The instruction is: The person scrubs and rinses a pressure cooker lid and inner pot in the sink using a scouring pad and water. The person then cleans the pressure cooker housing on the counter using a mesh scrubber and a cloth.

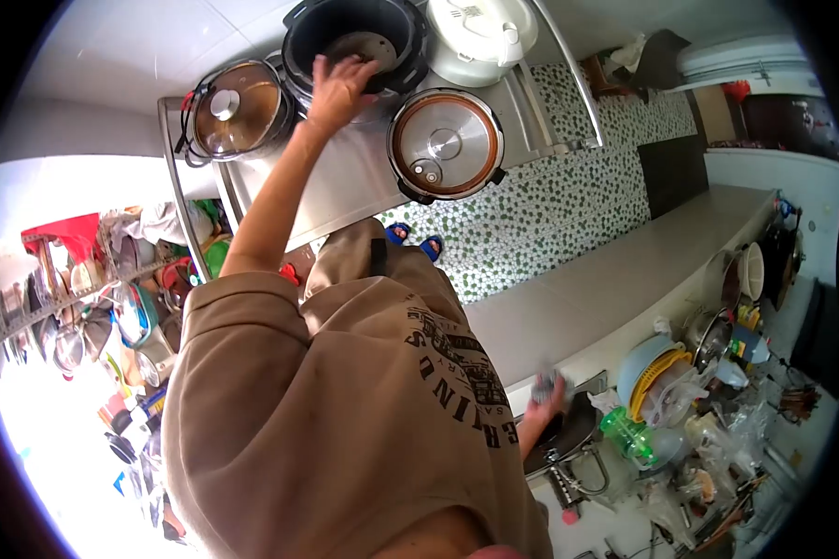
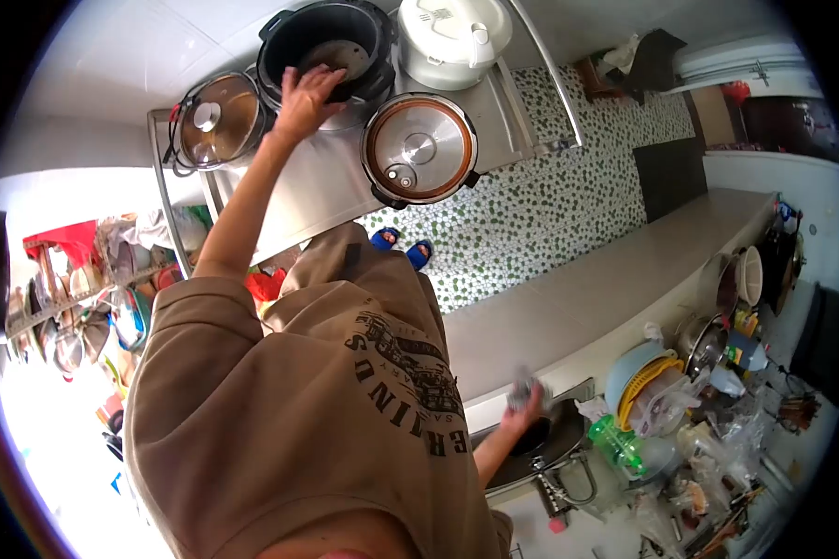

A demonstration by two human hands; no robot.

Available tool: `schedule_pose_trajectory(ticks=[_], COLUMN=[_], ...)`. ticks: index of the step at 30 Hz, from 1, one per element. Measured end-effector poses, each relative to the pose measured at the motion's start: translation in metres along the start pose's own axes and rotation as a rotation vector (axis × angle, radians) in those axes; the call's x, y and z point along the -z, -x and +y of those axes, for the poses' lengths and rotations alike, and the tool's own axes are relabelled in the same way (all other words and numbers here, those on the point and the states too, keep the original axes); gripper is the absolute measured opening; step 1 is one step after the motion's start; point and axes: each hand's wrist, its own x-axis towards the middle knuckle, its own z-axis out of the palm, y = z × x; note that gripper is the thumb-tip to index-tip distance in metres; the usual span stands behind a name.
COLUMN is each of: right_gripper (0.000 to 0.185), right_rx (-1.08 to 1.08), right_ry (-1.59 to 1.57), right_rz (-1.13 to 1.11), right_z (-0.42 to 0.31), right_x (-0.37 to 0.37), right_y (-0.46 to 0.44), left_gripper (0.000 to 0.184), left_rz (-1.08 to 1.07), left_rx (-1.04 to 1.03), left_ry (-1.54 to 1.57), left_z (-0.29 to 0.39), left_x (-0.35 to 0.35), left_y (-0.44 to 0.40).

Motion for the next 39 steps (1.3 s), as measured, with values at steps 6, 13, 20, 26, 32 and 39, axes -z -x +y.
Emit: schedule_pose_trajectory(ticks=[6,13,20,26,32,39], right_gripper=[0.023,0.023,0.019,0.017,0.015,0.016], right_rx=[-0.333,-0.534,-0.609,-0.538,-0.798,-0.629], right_ry=[0.154,-0.036,-0.129,-0.106,-0.096,-0.088], right_rz=[-0.648,-0.524,-0.193,-0.077,-0.138,-0.042], right_z=[0.024,0.024,0.026,0.03,0.049,0.037], right_x=[-0.242,-0.266,-0.126,-0.041,0.055,-0.026], right_y=[-0.064,-0.117,-0.167,-0.172,-0.228,-0.188], left_gripper=[0.053,0.037,0.09,0.077,0.073,0.053], left_rz=[-0.215,-0.005,-0.311,-0.288,-0.095,-0.016], left_rx=[0.135,0.458,1.3,1.335,1.579,1.616], left_ry=[0.01,0.292,1.457,1.401,1.338,1.155], left_z=[-0.019,0.084,0.116,0.127,0.061,-0.029], left_x=[0.007,0.003,-0.142,-0.091,-0.024,0.06], left_y=[0.012,0.057,0.115,0.109,0.24,0.345])
